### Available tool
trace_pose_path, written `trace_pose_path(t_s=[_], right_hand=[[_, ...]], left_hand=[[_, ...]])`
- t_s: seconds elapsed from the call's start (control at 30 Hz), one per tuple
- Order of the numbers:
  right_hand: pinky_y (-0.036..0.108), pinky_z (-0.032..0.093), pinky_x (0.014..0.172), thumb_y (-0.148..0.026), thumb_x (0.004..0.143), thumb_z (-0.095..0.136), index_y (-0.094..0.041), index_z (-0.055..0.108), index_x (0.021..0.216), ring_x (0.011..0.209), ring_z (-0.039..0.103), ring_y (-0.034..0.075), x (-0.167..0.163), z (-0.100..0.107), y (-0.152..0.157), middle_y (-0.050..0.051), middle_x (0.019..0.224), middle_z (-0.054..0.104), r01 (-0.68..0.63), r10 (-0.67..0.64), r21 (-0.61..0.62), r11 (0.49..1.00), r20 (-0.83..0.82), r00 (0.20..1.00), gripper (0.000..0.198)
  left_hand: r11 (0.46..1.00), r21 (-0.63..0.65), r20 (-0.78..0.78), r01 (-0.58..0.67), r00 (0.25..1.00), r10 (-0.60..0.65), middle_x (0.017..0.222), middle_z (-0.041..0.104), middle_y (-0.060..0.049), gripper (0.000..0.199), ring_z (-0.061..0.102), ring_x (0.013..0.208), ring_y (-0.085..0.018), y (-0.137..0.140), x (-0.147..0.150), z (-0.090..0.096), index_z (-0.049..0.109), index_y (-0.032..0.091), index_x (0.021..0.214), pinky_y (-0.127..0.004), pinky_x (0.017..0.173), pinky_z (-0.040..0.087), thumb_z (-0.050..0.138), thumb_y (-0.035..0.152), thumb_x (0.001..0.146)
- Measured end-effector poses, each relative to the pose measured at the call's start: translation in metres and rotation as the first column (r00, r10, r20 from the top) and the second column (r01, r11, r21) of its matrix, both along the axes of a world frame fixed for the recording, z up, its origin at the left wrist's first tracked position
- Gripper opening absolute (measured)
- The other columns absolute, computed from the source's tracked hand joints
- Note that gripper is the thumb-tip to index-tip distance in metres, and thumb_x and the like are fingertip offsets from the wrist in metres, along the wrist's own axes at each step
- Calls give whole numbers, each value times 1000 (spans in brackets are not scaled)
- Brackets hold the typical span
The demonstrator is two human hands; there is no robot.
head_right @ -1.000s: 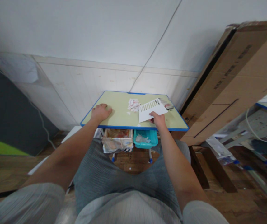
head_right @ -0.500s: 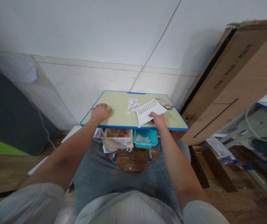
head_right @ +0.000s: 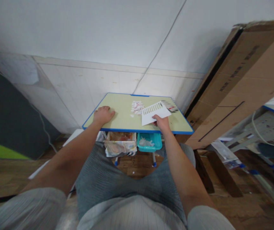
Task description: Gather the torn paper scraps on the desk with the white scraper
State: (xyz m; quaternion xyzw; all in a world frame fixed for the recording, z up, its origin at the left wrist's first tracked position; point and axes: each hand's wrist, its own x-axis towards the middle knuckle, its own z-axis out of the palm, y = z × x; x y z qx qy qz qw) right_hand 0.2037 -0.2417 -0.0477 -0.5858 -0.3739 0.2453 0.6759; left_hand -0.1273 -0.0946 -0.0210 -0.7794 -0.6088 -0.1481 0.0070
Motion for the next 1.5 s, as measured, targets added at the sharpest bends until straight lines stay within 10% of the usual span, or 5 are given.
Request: trace_pose_path(t_s=[1.5], right_hand=[[25,45,41,-28,69,76,-24,65,87,46,57,16,-1,2,2,-1,59,68,77,-77,12,997,-38,996,22]], left_hand=[[1000,0,21,11,1000,-11,169,63,-25,64,56,156,-44,-1,0,1,68,14,157,-60,126,45,49,52,108]])
